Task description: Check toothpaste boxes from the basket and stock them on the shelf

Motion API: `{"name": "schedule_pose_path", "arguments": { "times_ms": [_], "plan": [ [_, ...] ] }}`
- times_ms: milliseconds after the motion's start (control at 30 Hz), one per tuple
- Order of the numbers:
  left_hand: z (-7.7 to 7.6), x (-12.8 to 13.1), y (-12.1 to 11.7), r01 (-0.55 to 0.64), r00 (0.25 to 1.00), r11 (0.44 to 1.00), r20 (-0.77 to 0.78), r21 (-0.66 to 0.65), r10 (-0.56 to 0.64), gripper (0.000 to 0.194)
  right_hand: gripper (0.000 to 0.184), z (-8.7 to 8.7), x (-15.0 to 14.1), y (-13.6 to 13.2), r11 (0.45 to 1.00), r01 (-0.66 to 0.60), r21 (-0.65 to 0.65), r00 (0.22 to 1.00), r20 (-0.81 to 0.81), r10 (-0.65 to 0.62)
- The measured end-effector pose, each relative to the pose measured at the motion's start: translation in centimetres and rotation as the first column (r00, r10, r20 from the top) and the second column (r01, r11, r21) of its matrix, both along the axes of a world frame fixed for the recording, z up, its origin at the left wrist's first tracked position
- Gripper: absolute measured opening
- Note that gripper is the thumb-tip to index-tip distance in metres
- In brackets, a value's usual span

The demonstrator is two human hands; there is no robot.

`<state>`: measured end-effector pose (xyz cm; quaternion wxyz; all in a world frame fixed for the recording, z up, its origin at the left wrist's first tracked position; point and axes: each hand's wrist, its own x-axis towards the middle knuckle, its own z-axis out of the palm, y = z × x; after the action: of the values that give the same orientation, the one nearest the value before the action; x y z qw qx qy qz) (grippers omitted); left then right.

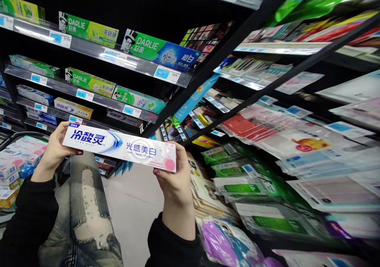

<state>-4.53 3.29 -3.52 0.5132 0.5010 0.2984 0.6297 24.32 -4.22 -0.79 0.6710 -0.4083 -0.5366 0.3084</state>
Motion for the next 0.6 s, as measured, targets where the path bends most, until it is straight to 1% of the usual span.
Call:
{"name": "schedule_pose_path", "arguments": {
  "times_ms": [67,167,233,300,367,467,533,600],
  "plan": [
    [-0.2,-0.1,0.2,0.022,0.999,0.999,-0.027,-0.032,-0.022,0.078,0.067,0.3,-0.7,-0.4,0.999,0.023,0.049,0.999,0.023,-0.024],
    [-1.1,0.0,0.9,0.07,0.994,0.993,-0.076,-0.096,-0.077,0.077,0.065,1.4,-2.3,-1.1,0.987,0.035,0.159,0.99,0.131,-0.056],
    [-2.0,0.4,1.5,0.084,0.994,0.989,-0.061,-0.118,-0.092,0.076,0.06,2.5,-3.5,-1.6,0.973,-0.003,0.229,0.975,0.218,-0.048],
    [-3.1,1.0,2.1,0.113,0.993,0.982,-0.006,-0.15,-0.115,0.074,0.057,3.4,-4.7,-1.8,0.961,-0.057,0.271,0.958,0.285,-0.023],
    [-4.2,1.8,2.5,0.174,0.984,0.96,0.059,-0.217,-0.166,0.071,0.057,4.0,-5.8,-2.0,0.958,-0.083,0.274,0.934,0.356,-0.021],
    [-5.5,3.0,2.6,0.255,0.966,0.916,0.129,-0.31,-0.225,0.067,0.055,4.3,-7.1,-2.0,0.968,-0.08,0.236,0.879,0.474,-0.043],
    [-5.8,3.4,2.3,0.28,0.958,0.899,0.153,-0.336,-0.241,0.065,0.055,4.3,-7.7,-2.0,0.972,-0.09,0.219,0.855,0.518,-0.038],
    [-5.8,3.5,1.7,0.298,0.953,0.891,0.158,-0.343,-0.258,0.061,0.057,4.3,-8.2,-2.1,0.971,-0.11,0.214,0.849,0.528,-0.019]
  ]
}}
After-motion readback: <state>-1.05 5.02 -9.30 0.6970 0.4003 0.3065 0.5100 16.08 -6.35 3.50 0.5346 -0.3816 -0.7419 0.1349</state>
